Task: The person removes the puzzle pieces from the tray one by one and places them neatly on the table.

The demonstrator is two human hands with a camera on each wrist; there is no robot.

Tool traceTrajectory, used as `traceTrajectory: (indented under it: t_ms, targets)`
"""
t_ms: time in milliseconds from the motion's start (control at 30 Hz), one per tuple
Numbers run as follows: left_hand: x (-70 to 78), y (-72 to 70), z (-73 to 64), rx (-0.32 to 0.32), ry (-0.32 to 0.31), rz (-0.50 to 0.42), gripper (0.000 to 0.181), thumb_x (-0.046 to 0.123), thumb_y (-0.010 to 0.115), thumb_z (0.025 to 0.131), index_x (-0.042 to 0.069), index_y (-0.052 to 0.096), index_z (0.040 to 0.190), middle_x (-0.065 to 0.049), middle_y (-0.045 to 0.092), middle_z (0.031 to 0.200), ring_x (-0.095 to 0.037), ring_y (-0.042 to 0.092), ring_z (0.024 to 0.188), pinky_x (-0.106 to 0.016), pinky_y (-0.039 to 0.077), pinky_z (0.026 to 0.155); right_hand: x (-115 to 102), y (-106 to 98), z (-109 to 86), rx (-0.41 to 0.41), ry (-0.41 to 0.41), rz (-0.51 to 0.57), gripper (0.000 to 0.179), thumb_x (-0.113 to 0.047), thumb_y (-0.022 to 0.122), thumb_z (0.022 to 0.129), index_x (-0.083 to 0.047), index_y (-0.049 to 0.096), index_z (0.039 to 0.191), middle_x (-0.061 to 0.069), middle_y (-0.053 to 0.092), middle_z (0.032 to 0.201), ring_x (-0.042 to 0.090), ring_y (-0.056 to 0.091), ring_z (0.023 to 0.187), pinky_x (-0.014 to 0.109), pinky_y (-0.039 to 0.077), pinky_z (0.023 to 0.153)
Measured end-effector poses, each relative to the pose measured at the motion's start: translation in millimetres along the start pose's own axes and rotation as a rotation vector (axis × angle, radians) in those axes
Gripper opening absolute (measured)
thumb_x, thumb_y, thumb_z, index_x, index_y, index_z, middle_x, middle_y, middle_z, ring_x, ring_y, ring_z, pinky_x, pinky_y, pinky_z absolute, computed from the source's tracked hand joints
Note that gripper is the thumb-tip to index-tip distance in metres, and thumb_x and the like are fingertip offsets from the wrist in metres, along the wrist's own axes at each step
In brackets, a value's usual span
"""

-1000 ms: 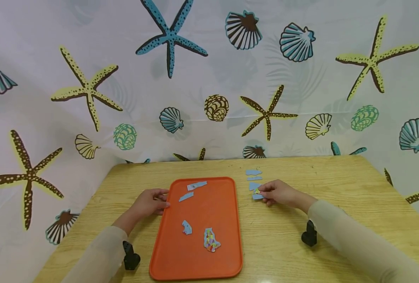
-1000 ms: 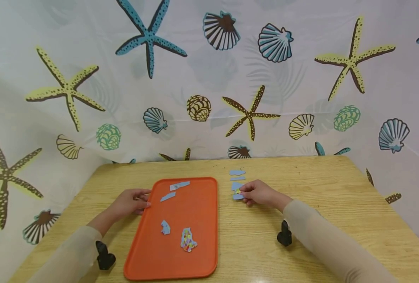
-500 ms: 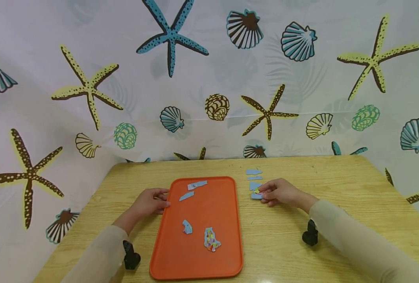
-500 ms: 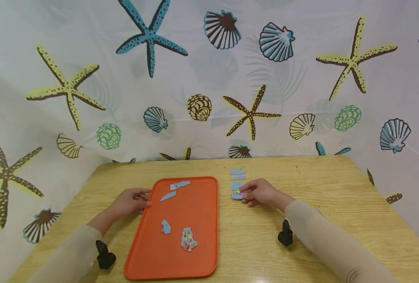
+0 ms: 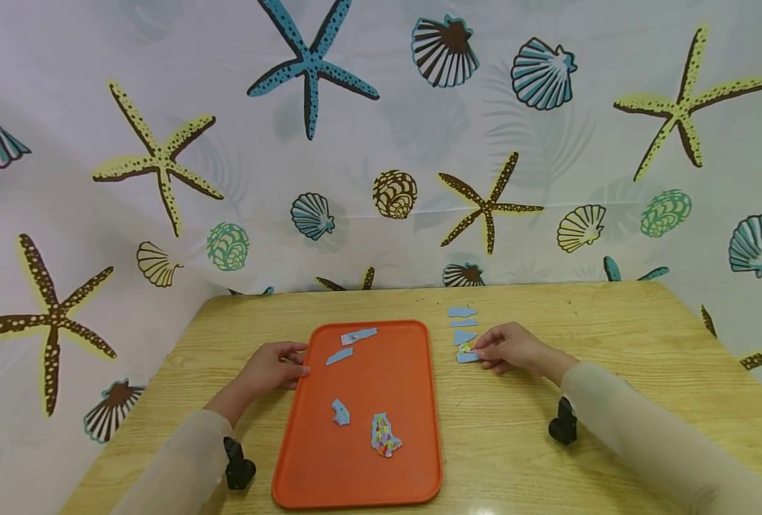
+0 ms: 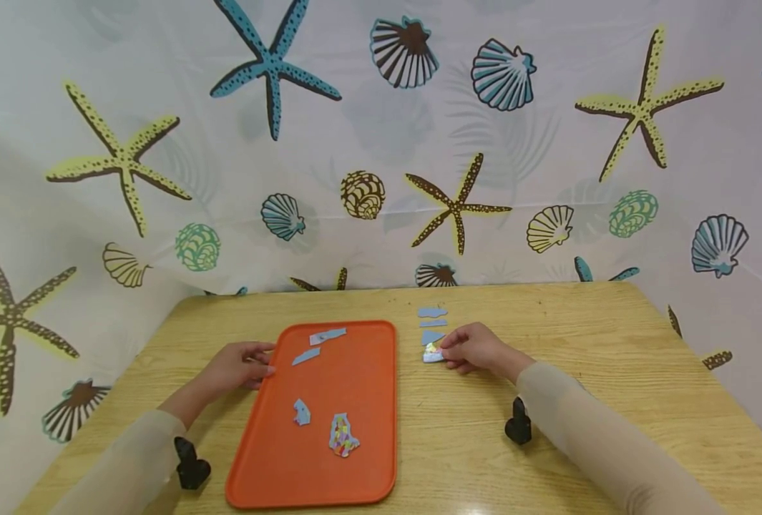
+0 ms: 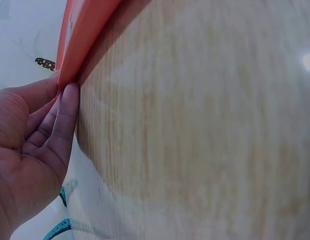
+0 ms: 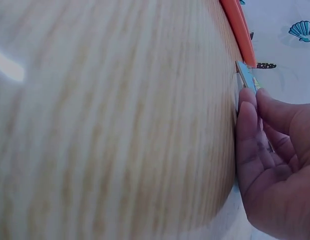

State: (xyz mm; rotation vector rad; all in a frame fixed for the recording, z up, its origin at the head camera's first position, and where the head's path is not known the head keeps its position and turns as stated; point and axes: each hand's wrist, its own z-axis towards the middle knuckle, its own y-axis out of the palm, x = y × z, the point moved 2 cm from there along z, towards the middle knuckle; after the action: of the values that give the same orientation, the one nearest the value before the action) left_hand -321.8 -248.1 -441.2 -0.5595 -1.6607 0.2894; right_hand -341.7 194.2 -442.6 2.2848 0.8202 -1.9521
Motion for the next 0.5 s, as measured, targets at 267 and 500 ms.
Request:
traceTrajectory:
  t_ms: [267,500]
  targets:
    - [-0.5,-0.3,0.3,0.004,-0.009,-0.001,0.052,0.004,0.067,0.091,-0.004,0.049,0.139,-0.016,0.057,0.107,-0.02,0.065,0.078,-0.034,0.059,0.069,-3.7,2.7,0.0,0.049,0.028,-0.061,0.014,-0.006,0.065,0.093,0.003,0.065,0.104,0.009,0.068,0.087,0.015,0.064,0.071,0.029,0.055,0.059]
    - [-0.6,-0.2,0.7,0.003,-0.007,0.001,0.051,0.005,0.068,0.091,-0.004,0.049,0.138,-0.016,0.058,0.107,-0.02,0.064,0.078,-0.035,0.059,0.069,-1.8,3.5,1.4,0.073,0.038,-0.086,0.012,-0.006,0.068,0.091,0.002,0.067,0.098,0.007,0.068,0.083,0.015,0.064,0.068,0.029,0.055,0.058]
